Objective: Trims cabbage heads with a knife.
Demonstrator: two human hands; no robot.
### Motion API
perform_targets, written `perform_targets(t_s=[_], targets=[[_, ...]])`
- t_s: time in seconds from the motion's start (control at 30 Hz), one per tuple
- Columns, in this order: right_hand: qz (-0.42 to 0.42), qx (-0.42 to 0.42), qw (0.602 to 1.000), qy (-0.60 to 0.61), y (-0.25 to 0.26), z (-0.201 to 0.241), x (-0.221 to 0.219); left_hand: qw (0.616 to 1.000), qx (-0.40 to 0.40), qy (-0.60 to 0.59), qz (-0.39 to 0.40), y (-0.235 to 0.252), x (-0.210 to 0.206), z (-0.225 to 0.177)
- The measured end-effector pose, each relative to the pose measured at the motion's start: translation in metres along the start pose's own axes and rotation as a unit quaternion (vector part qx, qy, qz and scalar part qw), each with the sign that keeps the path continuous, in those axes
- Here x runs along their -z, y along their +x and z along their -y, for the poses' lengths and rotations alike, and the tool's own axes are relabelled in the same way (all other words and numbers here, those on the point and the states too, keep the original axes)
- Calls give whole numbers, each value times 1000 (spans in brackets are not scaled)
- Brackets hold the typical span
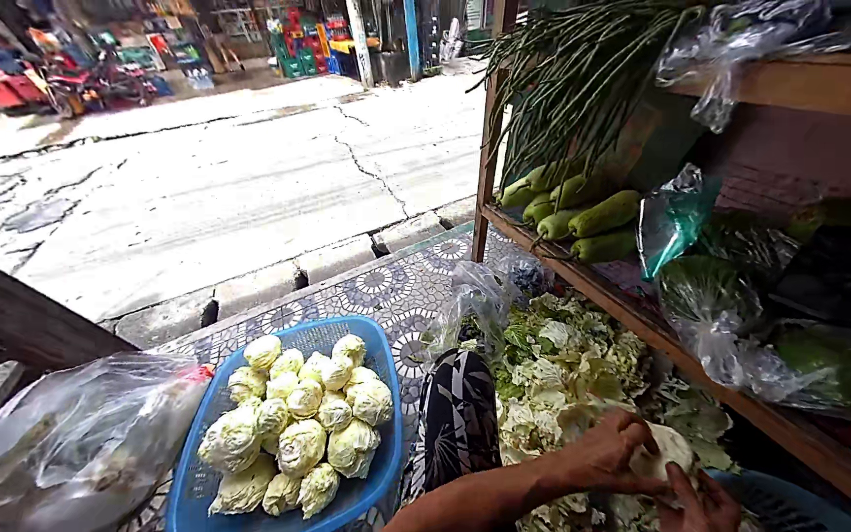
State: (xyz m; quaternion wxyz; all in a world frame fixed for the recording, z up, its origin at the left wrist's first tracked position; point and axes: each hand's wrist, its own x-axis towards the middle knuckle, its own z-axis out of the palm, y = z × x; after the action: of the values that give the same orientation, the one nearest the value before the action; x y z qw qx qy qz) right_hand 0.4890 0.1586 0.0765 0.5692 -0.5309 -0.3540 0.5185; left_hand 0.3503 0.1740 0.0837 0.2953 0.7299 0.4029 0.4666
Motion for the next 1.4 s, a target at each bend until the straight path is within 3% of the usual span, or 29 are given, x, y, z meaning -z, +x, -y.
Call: perform_targets(t_s=[0.27,0.63,0.77,1.0,1.2,1.4], targets=[[-3,3,999,35,4,-5,2,999,25,-7,35,-1,-3,0],[-11,-18,998,67,12,-9,7,1000,-2,-14,9,0,-2,3],[-4,-61,992,108,14,-9,13,992,115,-26,-45,1,1,0],[-27,-126,967,218,15,2,13,942,305,-60,-127,10,19,3],[-29,-141,963,228,16,2,7,905,363,-195,-103,14,20,1],[-45,-183,932,309,12,9,11,932,322,-118,-120,8,9,13]])
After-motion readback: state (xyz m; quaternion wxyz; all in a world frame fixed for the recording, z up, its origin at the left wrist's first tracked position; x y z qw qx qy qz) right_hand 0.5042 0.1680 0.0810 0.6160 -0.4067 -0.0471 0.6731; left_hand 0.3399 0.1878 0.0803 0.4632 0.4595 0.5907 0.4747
